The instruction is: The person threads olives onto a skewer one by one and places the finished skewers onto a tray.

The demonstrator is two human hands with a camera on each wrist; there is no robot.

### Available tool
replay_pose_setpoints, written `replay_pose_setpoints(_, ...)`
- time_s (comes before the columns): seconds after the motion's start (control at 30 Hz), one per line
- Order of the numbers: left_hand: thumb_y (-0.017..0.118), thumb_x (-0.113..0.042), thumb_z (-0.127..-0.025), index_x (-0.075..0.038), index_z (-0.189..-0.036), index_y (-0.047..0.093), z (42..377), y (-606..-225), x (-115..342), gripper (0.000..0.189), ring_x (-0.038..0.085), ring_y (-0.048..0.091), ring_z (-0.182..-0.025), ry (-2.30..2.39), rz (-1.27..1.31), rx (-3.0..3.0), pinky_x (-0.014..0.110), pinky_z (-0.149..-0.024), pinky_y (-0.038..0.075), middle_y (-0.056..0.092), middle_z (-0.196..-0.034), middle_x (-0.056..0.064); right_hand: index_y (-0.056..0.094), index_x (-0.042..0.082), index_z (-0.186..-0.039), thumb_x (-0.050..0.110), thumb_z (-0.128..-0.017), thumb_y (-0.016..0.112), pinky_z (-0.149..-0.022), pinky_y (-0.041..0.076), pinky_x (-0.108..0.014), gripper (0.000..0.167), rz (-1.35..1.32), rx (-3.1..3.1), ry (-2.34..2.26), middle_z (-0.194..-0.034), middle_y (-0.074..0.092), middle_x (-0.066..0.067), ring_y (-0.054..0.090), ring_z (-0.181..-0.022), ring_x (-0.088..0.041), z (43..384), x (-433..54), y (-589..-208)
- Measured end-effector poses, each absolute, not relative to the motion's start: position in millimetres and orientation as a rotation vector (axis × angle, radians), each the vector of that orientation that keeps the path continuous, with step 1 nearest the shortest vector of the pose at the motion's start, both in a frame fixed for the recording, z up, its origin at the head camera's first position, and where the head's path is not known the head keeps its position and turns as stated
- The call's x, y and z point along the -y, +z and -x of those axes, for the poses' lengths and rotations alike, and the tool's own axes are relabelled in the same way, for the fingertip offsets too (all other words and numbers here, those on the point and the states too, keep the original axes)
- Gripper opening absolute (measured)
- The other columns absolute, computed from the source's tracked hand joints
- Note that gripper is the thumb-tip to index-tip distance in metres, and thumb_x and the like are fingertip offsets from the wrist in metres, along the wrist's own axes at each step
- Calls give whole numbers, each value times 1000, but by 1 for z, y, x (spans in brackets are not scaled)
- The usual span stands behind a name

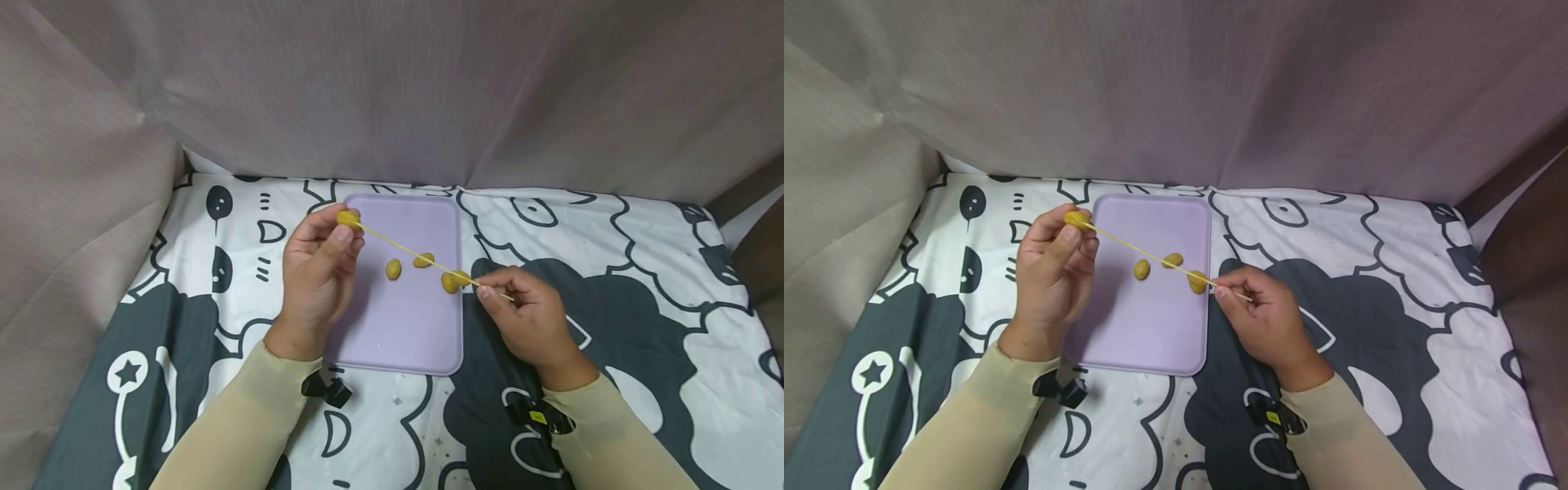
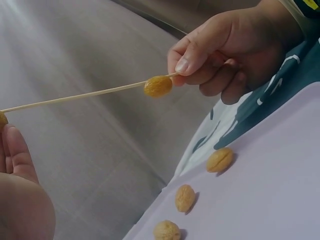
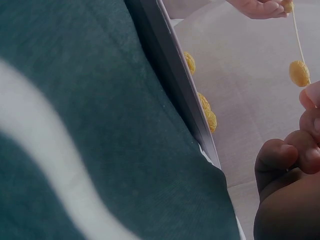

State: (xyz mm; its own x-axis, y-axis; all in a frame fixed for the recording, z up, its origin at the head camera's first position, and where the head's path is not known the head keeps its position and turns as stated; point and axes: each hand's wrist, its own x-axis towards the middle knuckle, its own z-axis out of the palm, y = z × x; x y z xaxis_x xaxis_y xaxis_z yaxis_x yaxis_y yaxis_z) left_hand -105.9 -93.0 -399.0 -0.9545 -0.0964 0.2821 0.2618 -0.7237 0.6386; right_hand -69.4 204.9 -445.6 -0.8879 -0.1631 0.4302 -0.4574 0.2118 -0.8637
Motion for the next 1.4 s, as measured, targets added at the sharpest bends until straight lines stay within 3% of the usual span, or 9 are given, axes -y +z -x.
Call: replay_pose_setpoints(1.4, 85, -9, -101, -13, -122, 81, 100, -408, 86, 21, 12, 76, -98, -2570, 451, 1302, 22, -91, 67, 83, -114, 3, 78, -6, -111, -22, -95, 69, -47, 36, -30, 24, -599, 2231, 1775, -72, 56, 5, 44, -57, -8, 70, -206, -446)
